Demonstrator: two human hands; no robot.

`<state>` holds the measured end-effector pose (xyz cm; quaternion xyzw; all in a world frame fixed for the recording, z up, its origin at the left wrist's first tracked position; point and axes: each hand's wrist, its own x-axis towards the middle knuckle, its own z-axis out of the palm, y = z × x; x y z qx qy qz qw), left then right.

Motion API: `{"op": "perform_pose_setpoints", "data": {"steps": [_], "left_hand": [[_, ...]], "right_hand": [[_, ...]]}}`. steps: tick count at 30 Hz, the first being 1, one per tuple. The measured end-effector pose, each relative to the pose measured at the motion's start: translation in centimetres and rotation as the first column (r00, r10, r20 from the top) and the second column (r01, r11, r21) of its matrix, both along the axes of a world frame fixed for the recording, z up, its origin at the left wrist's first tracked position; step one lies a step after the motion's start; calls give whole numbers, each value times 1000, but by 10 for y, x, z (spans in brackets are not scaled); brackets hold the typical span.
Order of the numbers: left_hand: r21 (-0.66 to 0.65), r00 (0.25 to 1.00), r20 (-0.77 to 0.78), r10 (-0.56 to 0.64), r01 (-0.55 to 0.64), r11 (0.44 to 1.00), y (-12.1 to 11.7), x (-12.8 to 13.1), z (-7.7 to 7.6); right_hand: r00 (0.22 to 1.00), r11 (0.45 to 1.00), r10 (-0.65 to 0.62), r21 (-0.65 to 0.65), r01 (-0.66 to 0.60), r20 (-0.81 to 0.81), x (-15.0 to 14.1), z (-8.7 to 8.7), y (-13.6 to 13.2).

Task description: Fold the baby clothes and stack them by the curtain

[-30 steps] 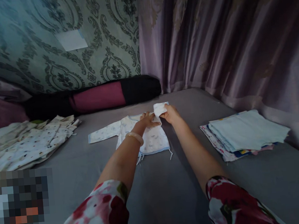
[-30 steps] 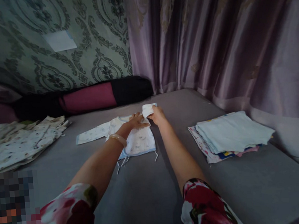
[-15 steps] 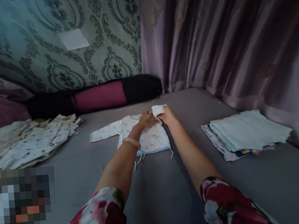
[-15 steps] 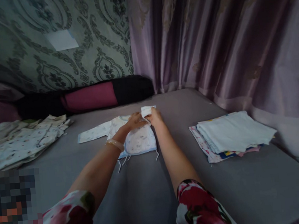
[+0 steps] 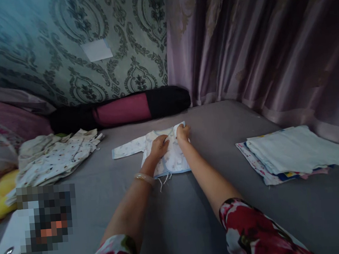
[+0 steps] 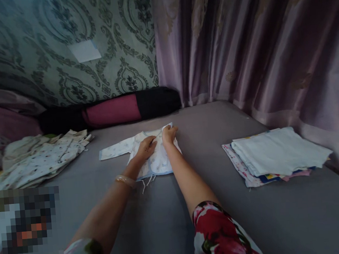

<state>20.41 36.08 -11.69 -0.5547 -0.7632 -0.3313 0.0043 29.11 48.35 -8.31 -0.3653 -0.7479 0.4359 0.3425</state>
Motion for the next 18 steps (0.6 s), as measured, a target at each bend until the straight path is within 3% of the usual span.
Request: {"op": "perform_pose_setpoints", "data": {"steps": [3, 5, 10, 18], "left_hand": [[57, 1000, 18, -18, 17, 998, 0, 2, -7], [86, 999, 48, -15, 11, 996, -1, 1, -10], [87, 996, 79, -38, 31, 996, -2, -4, -16], [185, 990, 138, -7, -18, 983, -5, 3, -8]], "right_hand": [[966, 965, -245, -70, 251, 84, -9, -2, -23], [949, 952, -295, -50, 301, 110, -13, -3, -38], [989, 993, -111, 61, 105, 95, -13, -9, -56], [965, 989, 52, 121, -85, 256, -11, -9, -50]]}}
